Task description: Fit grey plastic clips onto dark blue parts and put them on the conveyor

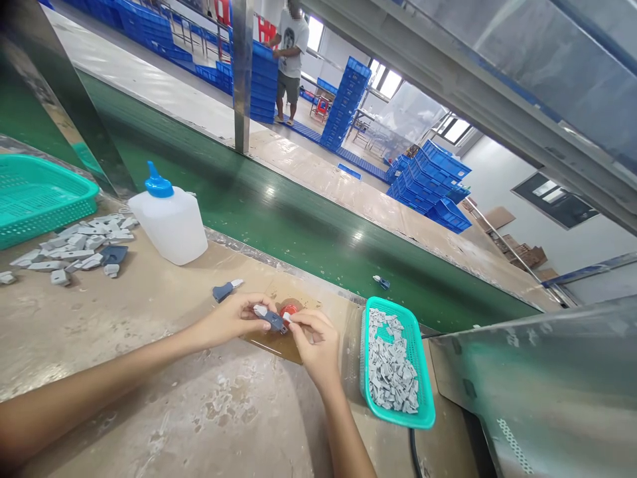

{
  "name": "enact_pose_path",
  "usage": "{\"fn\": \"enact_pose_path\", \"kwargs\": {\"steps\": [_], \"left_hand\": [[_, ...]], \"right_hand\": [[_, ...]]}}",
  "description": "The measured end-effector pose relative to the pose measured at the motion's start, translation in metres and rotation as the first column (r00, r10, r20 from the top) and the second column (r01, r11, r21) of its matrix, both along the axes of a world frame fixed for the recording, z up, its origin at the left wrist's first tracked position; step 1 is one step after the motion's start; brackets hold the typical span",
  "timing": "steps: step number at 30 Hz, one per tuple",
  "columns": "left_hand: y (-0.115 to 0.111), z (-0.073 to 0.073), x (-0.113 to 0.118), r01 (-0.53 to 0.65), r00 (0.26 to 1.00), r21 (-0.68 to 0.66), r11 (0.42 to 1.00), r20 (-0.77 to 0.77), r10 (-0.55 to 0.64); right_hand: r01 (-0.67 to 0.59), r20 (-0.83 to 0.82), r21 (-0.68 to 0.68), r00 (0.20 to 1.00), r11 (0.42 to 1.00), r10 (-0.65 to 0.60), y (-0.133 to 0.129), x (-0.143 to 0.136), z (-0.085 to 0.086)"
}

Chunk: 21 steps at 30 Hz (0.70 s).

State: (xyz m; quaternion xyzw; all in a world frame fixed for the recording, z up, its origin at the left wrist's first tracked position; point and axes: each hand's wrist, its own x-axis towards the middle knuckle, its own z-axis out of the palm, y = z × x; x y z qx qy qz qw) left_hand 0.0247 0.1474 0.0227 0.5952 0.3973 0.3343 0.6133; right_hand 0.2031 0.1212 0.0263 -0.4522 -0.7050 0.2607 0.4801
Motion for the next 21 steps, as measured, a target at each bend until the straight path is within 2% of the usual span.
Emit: {"fn": "enact_pose_path", "kwargs": {"steps": [5,10,16,21], "left_hand": [[-0.002,-0.001,0.001,-0.018,0.998,-0.039,0.999,0.065,0.02],[-0.003,0.003,0.001,-0.026,0.999,-0.114,0.993,0.045,0.031],[-0.009,0.009,0.005,-0.115,0.983,-0.212,0.971,0.119,0.142],[-0.011,0.014,0.008,-0.09,0.986,-0.191,0.978,0.123,0.114]], "right_hand": [[-0.048,-0.001,0.009,0.999,0.999,0.048,-0.006,-0.006,0.0],[-0.069,0.006,0.024,0.998,0.997,0.069,-0.004,-0.007,-0.003],[-0.093,0.107,0.066,0.991,0.993,0.086,-0.012,-0.011,0.001],[-0.07,0.192,0.192,0.981,0.979,0.032,-0.019,-0.018,0.007]]}}
